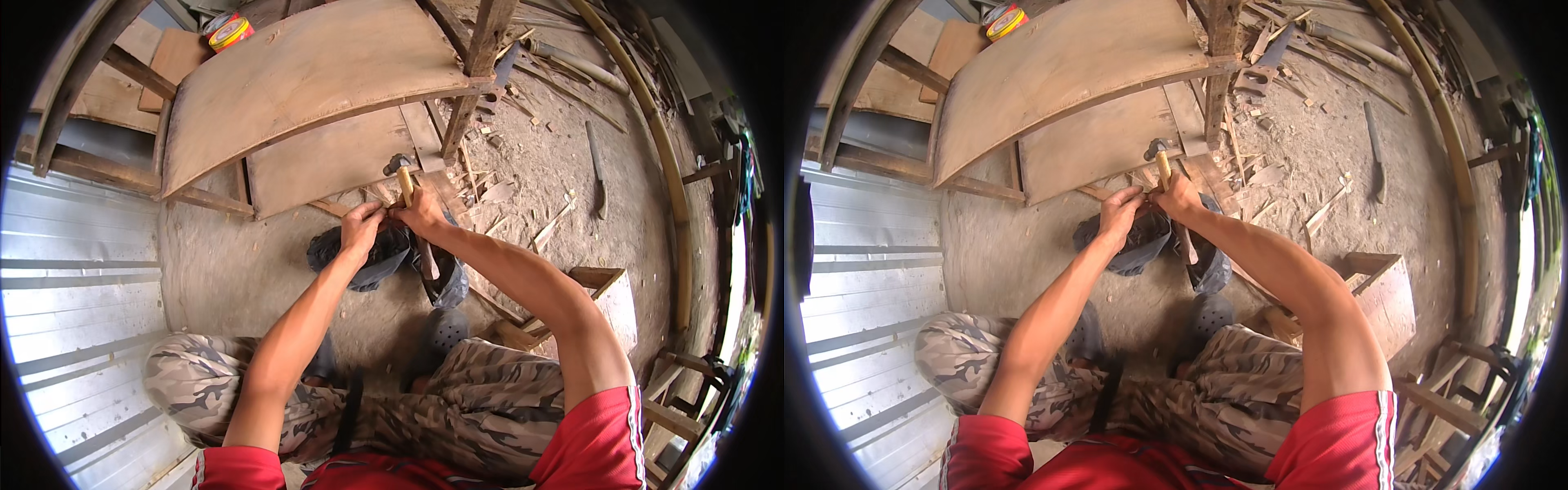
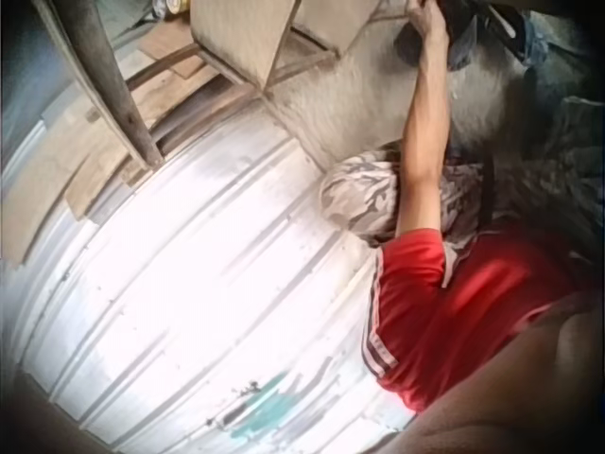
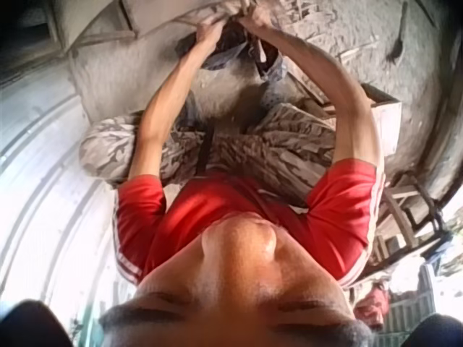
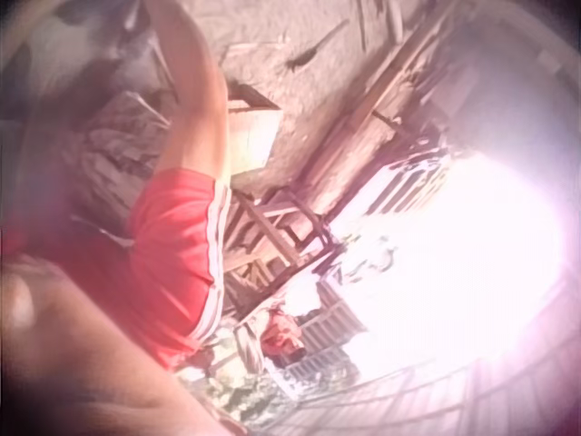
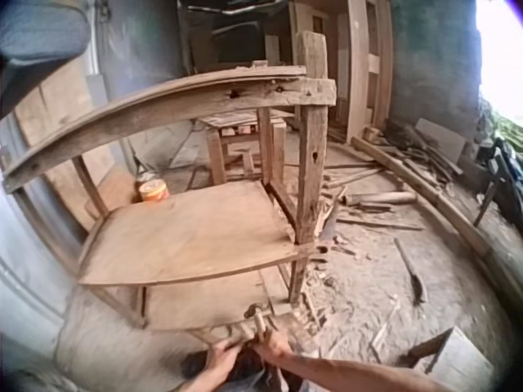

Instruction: The person uses a hammer to remove nails from a wooden chair frame, then fits a wooden slat into the frame and secures it by hammering nails into place.

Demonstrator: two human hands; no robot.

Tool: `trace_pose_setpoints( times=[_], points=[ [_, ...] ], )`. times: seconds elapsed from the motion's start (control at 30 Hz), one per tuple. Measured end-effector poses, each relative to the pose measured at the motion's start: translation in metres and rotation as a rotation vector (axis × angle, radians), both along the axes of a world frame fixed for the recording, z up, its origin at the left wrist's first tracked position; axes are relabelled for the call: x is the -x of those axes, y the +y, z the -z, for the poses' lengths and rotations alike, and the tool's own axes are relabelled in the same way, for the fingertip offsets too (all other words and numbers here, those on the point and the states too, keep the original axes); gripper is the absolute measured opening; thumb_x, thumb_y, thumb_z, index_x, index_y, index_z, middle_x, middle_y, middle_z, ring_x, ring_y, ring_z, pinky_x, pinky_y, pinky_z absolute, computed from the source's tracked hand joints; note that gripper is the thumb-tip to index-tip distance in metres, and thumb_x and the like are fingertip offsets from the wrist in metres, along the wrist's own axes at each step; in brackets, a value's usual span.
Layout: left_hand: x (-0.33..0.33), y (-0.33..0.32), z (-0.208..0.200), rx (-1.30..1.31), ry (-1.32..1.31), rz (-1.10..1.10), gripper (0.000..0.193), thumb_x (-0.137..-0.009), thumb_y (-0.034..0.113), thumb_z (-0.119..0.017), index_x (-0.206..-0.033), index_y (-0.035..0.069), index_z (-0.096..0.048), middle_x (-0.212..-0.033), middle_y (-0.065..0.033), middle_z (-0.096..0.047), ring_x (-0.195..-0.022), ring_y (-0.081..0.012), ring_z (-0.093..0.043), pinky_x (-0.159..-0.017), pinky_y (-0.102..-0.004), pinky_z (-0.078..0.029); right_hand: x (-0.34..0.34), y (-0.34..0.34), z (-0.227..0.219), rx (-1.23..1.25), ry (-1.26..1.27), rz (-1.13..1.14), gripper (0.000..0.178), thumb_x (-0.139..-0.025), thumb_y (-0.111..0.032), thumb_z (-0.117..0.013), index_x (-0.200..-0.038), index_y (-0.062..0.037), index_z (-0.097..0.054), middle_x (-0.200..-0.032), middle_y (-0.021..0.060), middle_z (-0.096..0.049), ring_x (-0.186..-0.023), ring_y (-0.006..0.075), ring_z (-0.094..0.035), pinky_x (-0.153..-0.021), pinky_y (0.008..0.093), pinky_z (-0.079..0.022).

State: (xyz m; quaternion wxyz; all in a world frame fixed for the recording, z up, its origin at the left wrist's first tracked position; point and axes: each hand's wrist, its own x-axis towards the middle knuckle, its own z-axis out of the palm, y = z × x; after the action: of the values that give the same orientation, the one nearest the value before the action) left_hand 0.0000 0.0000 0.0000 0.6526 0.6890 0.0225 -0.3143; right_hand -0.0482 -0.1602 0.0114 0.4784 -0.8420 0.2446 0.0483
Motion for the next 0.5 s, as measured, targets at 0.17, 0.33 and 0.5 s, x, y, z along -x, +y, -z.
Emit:
trace_pose_setpoints(
  times=[0.17,0.33,0.5],
  points=[
    [0.010,-0.028,-0.005,0.032,0.031,-0.050,0.019,-0.098,0.011,-0.064,-0.113,0.001,-0.068,-0.103,-0.0074,-0.072,-0.090,-0.0153,-0.069,-0.085,-0.0293,-0.057,0.004,-0.024,-0.009,0.017,0.012,0.001,0.045,-0.073,-0.030,-0.083,-0.102,-0.0005,-0.063,-0.090,0.0199,-0.071,-0.085,0.0335,-0.070,-0.075,0.0428,-0.055],
    [0.016,-0.049,0.012,0.112,0.141,-0.129,0.024,-0.100,0.009,-0.057,-0.121,-0.001,-0.062,-0.100,-0.0102,-0.071,-0.085,-0.0184,-0.070,-0.079,-0.0318,-0.059,0.004,-0.034,0.000,0.078,0.065,0.002,0.045,-0.074,-0.032,-0.081,-0.100,-0.0002,-0.063,-0.090,0.0212,-0.071,-0.086,0.0351,-0.070,-0.075,0.0441,-0.055],
    [-0.007,-0.073,0.012,0.124,0.301,-0.365,0.024,-0.098,0.009,-0.055,-0.120,-0.001,-0.057,-0.099,-0.0114,-0.064,-0.084,-0.0211,-0.066,-0.084,-0.0356,-0.059,-0.004,-0.039,0.000,0.048,0.032,0.048,0.044,-0.078,-0.031,-0.078,-0.105,0.0008,-0.063,-0.099,0.0274,-0.069,-0.097,0.0430,-0.068,-0.082,0.0497,-0.054]
  ],
)
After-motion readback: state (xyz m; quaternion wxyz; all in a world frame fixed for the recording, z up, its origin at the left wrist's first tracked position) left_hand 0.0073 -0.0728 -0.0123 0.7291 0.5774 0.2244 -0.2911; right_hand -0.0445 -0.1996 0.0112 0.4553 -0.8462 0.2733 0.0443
